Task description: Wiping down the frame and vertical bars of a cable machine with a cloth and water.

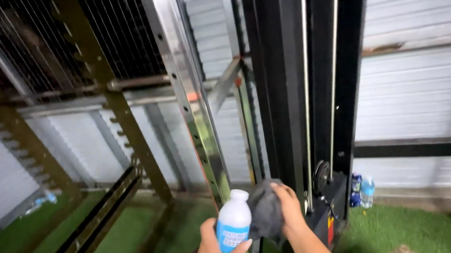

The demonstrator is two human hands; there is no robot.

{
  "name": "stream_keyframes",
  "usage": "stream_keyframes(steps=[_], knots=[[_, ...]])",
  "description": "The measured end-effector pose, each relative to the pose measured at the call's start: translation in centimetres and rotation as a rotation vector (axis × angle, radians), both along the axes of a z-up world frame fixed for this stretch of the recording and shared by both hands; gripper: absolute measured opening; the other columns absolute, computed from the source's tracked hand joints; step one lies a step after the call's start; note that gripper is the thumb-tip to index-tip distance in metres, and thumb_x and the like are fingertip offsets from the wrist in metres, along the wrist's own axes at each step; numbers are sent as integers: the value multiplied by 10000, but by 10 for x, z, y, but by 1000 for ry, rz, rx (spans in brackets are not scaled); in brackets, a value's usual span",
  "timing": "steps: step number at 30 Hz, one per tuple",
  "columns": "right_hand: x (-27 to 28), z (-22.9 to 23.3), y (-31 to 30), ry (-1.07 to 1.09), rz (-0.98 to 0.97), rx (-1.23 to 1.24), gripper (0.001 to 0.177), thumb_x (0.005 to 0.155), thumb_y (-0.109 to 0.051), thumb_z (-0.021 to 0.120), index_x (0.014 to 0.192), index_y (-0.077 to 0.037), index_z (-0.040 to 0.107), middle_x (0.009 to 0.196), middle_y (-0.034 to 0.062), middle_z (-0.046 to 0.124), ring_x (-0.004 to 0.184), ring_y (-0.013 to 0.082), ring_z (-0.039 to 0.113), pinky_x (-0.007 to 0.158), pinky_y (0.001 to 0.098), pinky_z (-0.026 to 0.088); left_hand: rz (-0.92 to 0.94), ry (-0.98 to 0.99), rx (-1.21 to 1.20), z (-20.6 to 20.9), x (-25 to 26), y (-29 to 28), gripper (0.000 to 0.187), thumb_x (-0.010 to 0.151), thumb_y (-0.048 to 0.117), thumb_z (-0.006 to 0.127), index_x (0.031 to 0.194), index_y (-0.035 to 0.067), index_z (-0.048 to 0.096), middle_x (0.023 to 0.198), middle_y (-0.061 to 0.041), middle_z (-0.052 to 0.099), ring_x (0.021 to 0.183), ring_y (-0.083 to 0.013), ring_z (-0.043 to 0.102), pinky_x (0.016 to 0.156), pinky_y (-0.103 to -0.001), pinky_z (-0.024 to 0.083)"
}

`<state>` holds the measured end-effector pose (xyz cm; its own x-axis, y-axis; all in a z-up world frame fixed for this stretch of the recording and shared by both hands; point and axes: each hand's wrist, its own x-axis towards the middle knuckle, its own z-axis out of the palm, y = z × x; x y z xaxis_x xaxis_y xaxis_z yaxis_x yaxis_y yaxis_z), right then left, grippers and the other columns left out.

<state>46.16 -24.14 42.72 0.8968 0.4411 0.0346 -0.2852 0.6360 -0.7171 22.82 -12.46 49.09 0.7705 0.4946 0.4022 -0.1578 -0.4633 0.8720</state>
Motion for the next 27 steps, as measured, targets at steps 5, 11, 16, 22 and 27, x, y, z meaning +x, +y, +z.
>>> stream_keyframes(steps=[5, 11, 16, 22, 27], knots=[[-12, 29, -35, 148, 198, 345, 417, 932, -320, 602, 1210, -14, 654, 1102, 162, 737, 1011, 329, 698, 913, 466, 571, -6, 146, 349, 87, -2, -23, 861, 678, 371, 908, 1370, 88, 481, 1194, -211, 672, 1132, -379, 653, 921, -442, 522], [-2, 71, -51, 163, 371, 256, 467, 902, -354, 615, 1248, -42, 647, 1145, 155, 736, 1048, 342, 698, 967, 490, 542, 19, 425, 600, 138, 27, -31, 800, 601, 413, 894, 1334, 298, 596, 1114, -154, 706, 1050, -367, 677, 878, -463, 548], [13, 134, -74, 77, 356, 244, 516, 924, -426, 602, 1299, -73, 627, 1217, 129, 724, 1103, 314, 689, 1006, 475, 521, 134, 342, 716, 163, 61, -51, 800, 597, 396, 928, 1318, 308, 591, 1068, -130, 675, 1016, -370, 663, 837, -481, 539], [80, 173, -95, -47, 444, 192, 524, 970, -439, 594, 1295, -29, 620, 1219, 170, 697, 1109, 340, 665, 999, 484, 524, 297, 364, 825, 199, 103, -99, 829, 614, 314, 933, 1354, 315, 558, 1147, -73, 642, 1064, -342, 634, 837, -467, 549], [120, 215, -97, -112, 415, 231, 533, 982, -449, 573, 1326, -43, 610, 1259, 153, 692, 1150, 332, 653, 1016, 484, 511, 439, 204, 884, 222, 130, -121, 858, 613, 310, 934, 1375, 265, 542, 1116, -90, 629, 1038, -352, 628, 808, -462, 555]])
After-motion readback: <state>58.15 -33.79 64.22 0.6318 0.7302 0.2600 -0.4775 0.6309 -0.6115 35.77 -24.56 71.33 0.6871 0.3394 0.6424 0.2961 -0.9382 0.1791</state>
